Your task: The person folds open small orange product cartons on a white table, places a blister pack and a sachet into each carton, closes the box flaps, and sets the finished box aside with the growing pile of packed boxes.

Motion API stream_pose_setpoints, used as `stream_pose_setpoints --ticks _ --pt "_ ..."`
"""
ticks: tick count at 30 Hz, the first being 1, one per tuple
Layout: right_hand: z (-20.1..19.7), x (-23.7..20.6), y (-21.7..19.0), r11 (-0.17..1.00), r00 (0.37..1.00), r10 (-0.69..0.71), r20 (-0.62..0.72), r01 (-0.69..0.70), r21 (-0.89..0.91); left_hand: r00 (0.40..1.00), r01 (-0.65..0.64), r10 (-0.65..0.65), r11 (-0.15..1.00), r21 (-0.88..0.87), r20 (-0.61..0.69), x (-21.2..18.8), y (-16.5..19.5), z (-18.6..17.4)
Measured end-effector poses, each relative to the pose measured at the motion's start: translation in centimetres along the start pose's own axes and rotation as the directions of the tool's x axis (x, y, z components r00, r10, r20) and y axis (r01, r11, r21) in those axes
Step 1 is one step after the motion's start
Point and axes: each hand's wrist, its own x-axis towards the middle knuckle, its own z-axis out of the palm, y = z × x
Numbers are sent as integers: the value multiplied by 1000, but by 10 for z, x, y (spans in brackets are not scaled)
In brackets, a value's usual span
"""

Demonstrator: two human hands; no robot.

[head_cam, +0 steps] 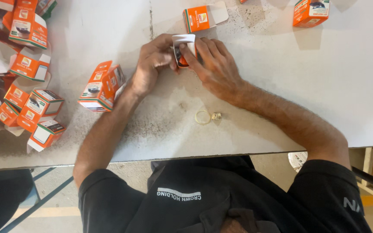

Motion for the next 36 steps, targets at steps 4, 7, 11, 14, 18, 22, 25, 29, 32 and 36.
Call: stream_pose_setpoints --ticks 4,7,11,14,18,22,25,29,32,36 --pt "4 -5 4 986 998 58 -20 -54 160 999 -33 39 987 159 -33 6 -5 1" --pt "8 -9 9 899 984 120 -131 -52 436 990 39 1 959 280 -142 12 -16 2" --pt "4 -11 12 932 995 82 -63 -54 360 983 -3 58 953 303 -172 11 -23 1" --pt "0 -7 9 986 998 -44 -45 50 158 960 -184 247 911 370 -132 5 -25 7" --pt "-5 -2 8 995 995 -97 -8 97 27 836 -427 548 632 647 16 -6 -25 21" --pt "-7 -2 14 970 990 -50 -131 80 230 722 -543 609 204 815 329 -13 -15 17" --pt "-2 -6 16 909 997 56 -53 -29 415 749 -559 531 189 807 395 -17 -11 11" --pt "6 -11 17 895 989 132 -65 -91 438 748 -511 580 193 838 322 -19 -21 11" --pt "9 -12 19 898 992 112 -58 -76 433 776 -477 589 316 820 224 -18 -31 11" --pt "9 -11 19 901 990 139 -30 -114 420 786 -477 578 340 811 220 -17 -33 7"
